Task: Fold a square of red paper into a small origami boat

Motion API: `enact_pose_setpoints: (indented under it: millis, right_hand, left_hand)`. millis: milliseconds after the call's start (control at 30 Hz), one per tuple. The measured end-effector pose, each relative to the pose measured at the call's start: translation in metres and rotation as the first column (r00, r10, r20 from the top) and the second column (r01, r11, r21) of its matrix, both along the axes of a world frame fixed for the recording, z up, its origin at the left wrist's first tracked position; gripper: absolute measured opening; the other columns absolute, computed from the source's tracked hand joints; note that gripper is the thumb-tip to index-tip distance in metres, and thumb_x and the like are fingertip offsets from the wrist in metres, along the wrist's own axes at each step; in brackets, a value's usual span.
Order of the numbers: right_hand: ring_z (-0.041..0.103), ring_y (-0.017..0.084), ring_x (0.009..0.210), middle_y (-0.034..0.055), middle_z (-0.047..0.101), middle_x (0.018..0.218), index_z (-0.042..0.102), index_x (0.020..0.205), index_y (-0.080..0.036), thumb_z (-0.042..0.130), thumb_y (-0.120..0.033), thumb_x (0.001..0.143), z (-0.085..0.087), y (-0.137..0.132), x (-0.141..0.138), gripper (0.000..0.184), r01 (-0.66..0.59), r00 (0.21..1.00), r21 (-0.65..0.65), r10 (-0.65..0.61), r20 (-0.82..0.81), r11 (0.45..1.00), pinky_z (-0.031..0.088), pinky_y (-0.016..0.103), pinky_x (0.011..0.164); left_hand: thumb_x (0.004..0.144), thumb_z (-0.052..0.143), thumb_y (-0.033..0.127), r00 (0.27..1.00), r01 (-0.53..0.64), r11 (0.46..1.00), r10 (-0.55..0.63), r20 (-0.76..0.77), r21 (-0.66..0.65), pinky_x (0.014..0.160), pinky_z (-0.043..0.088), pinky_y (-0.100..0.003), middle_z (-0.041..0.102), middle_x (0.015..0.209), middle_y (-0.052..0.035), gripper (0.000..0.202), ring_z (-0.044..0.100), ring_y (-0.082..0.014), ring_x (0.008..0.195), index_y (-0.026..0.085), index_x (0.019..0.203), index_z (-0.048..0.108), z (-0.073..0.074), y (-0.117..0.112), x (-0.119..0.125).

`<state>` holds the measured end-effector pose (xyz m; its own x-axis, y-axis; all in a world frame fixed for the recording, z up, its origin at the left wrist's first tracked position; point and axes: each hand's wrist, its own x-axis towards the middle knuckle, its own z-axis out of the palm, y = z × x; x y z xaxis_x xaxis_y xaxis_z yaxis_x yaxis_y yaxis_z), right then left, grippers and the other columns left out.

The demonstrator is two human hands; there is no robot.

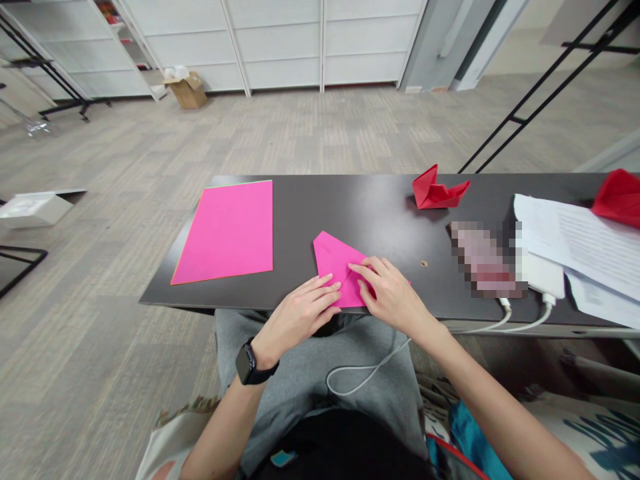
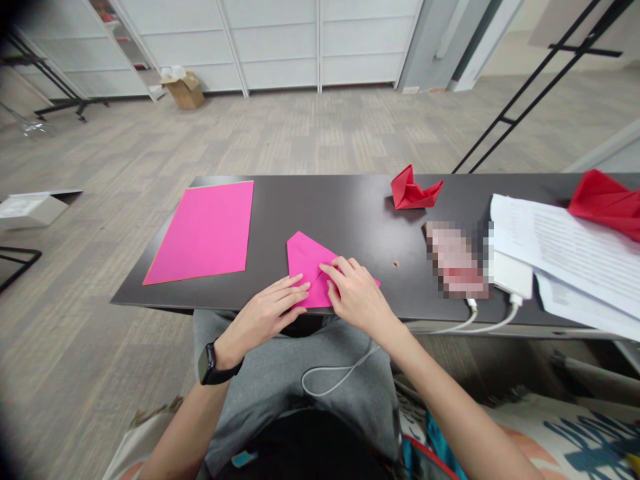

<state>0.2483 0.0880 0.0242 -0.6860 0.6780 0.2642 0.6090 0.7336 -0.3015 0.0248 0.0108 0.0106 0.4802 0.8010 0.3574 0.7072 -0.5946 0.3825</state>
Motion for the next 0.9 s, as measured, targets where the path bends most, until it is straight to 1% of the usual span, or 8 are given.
enact_pose_setpoints:
  millis: [167,300,400,533,667,767,900]
  right_hand:
    - [0.055,0.027,0.096,0.0134,0.062,0.11,0.063,0.131,-0.018,0.046,-0.013,0.096,-0.0017,0.0008,0.0005,0.039,-0.024,1.0,0.016,0.024,-0.001,1.0,0.053,0.044,0.083]
    - [0.056,0.027,0.097,0.0131,0.061,0.109,0.064,0.13,-0.02,0.047,-0.014,0.096,-0.0037,0.0018,0.0016,0.039,-0.02,1.0,0.013,0.02,-0.018,1.0,0.053,0.044,0.082]
    - [0.056,0.027,0.096,0.0128,0.062,0.108,0.066,0.128,-0.02,0.047,-0.014,0.096,-0.0026,0.0013,0.0009,0.038,-0.01,1.0,0.016,0.01,-0.016,1.0,0.054,0.044,0.082]
    - [0.056,0.027,0.095,0.0135,0.063,0.108,0.067,0.125,-0.017,0.047,-0.013,0.095,0.0002,-0.0002,-0.001,0.036,0.004,1.0,0.024,-0.004,-0.011,1.0,0.054,0.044,0.084]
    - [0.057,0.027,0.096,0.0125,0.064,0.109,0.066,0.123,-0.017,0.049,-0.013,0.094,-0.0012,-0.001,-0.0006,0.034,0.023,0.998,0.031,-0.021,-0.061,0.999,0.053,0.045,0.087]
    - [0.058,0.026,0.093,0.012,0.065,0.105,0.07,0.115,-0.017,0.048,-0.015,0.096,-0.004,-0.0013,0.0013,0.029,0.021,0.995,0.053,-0.015,-0.101,0.998,0.054,0.044,0.087]
    - [0.057,0.026,0.092,0.0132,0.064,0.103,0.071,0.116,-0.015,0.047,-0.016,0.098,-0.0048,-0.0015,0.0032,0.03,-0.003,0.997,0.064,0.008,-0.077,0.998,0.055,0.044,0.085]
  left_hand:
    - [0.103,0.05,0.026,1.0,0.016,1.0,-0.016,0.0,0.019,0.12,0.041,-0.043,0.066,0.135,-0.0069,0.024,0.049,-0.022,0.139,0.016,0.119,0.064,-0.0012,0.0,-0.0003]
    - [0.103,0.05,0.026,1.0,0.014,1.0,-0.014,0.001,0.011,0.121,0.04,-0.042,0.066,0.135,-0.0064,0.023,0.05,-0.0215,0.139,0.015,0.119,0.064,-0.0018,0.0001,-0.0004]
    - [0.102,0.051,0.026,1.0,0.009,1.0,-0.009,0.0,0.008,0.121,0.041,-0.043,0.066,0.134,-0.0068,0.024,0.049,-0.0216,0.139,0.015,0.12,0.063,-0.002,0.0,-0.0006]
    - [0.103,0.051,0.027,1.0,0.007,1.0,-0.007,0.001,0.017,0.12,0.041,-0.043,0.067,0.133,-0.0076,0.027,0.05,-0.0218,0.139,0.015,0.124,0.062,-0.0018,-0.0002,-0.0007]
    - [0.103,0.049,0.027,1.0,0.005,0.999,-0.005,0.003,0.034,0.118,0.043,-0.044,0.068,0.131,-0.0082,0.028,0.052,-0.0219,0.137,0.016,0.125,0.062,-0.0009,0.0002,0.0002]
    - [0.103,0.049,0.027,1.0,0.006,0.999,-0.006,-0.005,0.038,0.118,0.044,-0.044,0.068,0.132,-0.0079,0.028,0.052,-0.022,0.137,0.016,0.125,0.062,0.0001,0.0004,0.0007]
    - [0.104,0.048,0.027,0.999,0.017,0.999,-0.015,-0.028,0.05,0.119,0.042,-0.043,0.067,0.133,-0.0078,0.028,0.051,-0.0217,0.138,0.015,0.124,0.063,0.001,0.0003,0.0002]
